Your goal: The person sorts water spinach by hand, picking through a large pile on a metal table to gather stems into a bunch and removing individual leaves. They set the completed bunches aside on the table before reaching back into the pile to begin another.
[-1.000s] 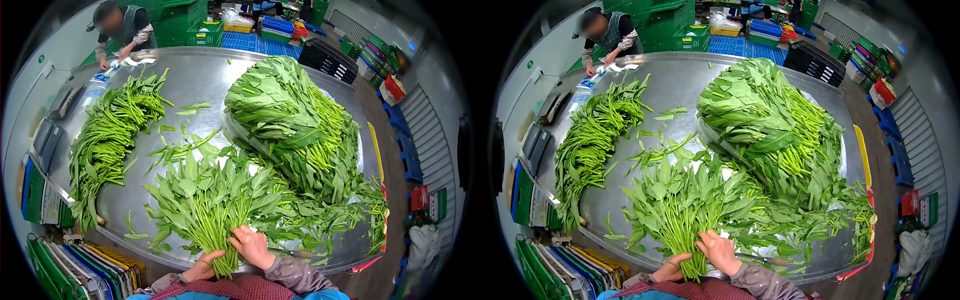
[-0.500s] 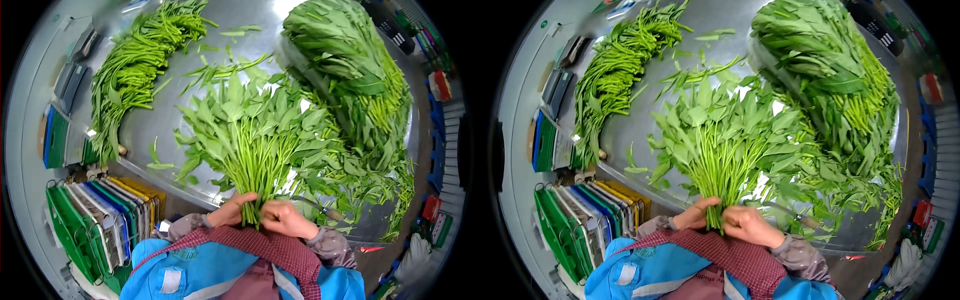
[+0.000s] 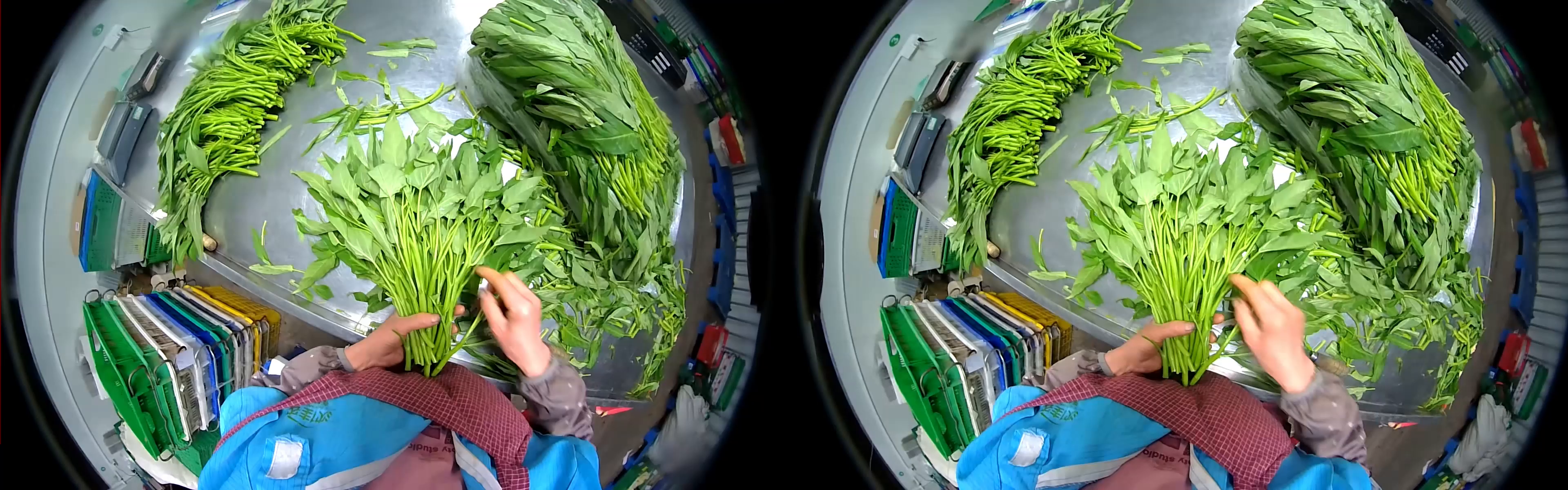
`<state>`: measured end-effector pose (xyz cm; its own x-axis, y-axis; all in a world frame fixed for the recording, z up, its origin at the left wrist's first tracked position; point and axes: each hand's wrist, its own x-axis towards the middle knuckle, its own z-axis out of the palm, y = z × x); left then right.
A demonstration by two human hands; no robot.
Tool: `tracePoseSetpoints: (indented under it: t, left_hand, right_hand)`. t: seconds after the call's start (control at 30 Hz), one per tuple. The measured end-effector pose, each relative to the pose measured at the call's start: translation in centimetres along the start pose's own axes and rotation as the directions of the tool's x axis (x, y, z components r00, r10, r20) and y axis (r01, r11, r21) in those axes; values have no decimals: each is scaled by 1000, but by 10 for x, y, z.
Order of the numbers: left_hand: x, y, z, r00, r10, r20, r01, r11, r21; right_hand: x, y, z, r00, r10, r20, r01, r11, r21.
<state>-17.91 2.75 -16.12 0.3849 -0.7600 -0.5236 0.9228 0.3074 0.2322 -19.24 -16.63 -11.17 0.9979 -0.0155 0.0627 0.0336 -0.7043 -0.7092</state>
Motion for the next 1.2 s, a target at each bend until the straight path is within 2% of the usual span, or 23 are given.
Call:
tracePoseSetpoints:
  t: [0.03, 0.07, 0.1, 0.2, 0.23, 0.3, 0.33, 0.37, 0.43, 0.5, 0.57, 0.63, 0.7, 0.77, 0.83, 0.87, 0.97, 1.0, 1.03, 1.1, 1.13, 1.17, 1.2]
  left_hand:
    - [-1, 0, 0, 1000, 1, -6, -1, 1000, 7]
    - [-3, 0, -1, 1000, 7, -5, -7, 1000, 11]
    - [-5, 0, -1, 1000, 13, -1, -13, 1000, 15]
    - [-5, 1, -3, 1000, 22, -17, -22, 999, 29]
    - [-6, -1, -4, 999, 21, -40, -19, 999, 40]
    - [-5, -2, -2, 997, -3, -73, 3, 1000, 0]
    - [-3, -3, -1, 997, 11, -71, -10, 1000, 10]
    - [-3, -4, -1, 997, 21, -74, -20, 1000, 19]
    - [-5, -2, 0, 997, 11, -76, -10, 1000, 16]
    - [-5, -1, 4, 995, 54, -83, -55, 998, -4]
    - [-5, 1, 5, 997, 43, -58, -42, 999, 9]
    - [-3, 0, 3, 999, 38, 12, -38, 999, -24]
    - [-2, -1, 3, 999, 44, 25, -43, 999, -29]
    - [-2, 0, 3, 998, 56, 38, -55, 998, -32]
    - [-3, 0, 2, 999, 41, 3, -41, 999, -22]
    - [-3, 0, 2, 999, 41, 3, -41, 999, -22]
    - [-4, 0, 1, 999, 31, -27, -31, 999, -9]
    - [-3, -1, -2, 999, 23, -28, -23, 1000, -7]
    - [-3, -1, -4, 999, 16, -29, -17, 1000, -6]
    - [-4, 1, 1, 999, 38, -39, -38, 999, -3]
    - [-5, 1, 2, 997, 55, -47, -55, 999, 1]
    - [-4, -1, 2, 997, 55, -48, -55, 998, -2]
    - [-3, -2, 2, 996, 62, -59, -63, 998, -15]
  right_hand:
    - [10, -3, 11, 1000, 20, 18, -20, 1000, 19]
    - [18, -4, 23, 997, 21, -71, -22, 1000, -12]
    - [17, -2, 26, 997, 22, -73, -22, 1000, -6]
    - [19, -3, 23, 978, 192, 78, -192, 981, -10]
    - [18, -2, 25, 977, 193, 87, -193, 981, -13]
    - [18, 4, 30, 989, 148, 25, -147, 988, -46]
    - [17, 5, 33, 997, 61, -44, -66, 989, -129]
    - [15, 4, 35, 998, 57, -37, -61, 990, -126]
    - [9, 2, 40, 987, -2, -162, -33, 976, -217]
    - [5, 8, 43, 972, -63, -226, 23, 984, -176]
    - [1, 8, 40, 944, 296, -146, -269, 946, 180]
    - [-1, 9, 36, 949, 282, -139, -270, 958, 99]
    - [0, 8, 34, 986, 46, -161, -57, 996, -65]
    - [1, 7, 29, 985, 76, -154, -83, 996, -38]
    - [4, 2, 23, 950, 312, 29, -313, 949, 30]
    - [7, 0, 24, 949, 314, 24, -315, 943, 109]
    - [14, 8, 37, 923, 372, 93, -383, 908, 170]
    - [13, 15, 44, 915, 392, 99, -402, 859, 317]
    - [13, 21, 46, 915, 390, 100, -401, 860, 316]
    - [8, 29, 48, 860, 458, 224, -482, 587, 650]
    - [6, 29, 48, 853, 473, 223, -485, 558, 673]
    - [3, 25, 47, 852, 473, 226, -488, 558, 671]
    - [1, 17, 45, 899, 434, 52, -398, 763, 510]
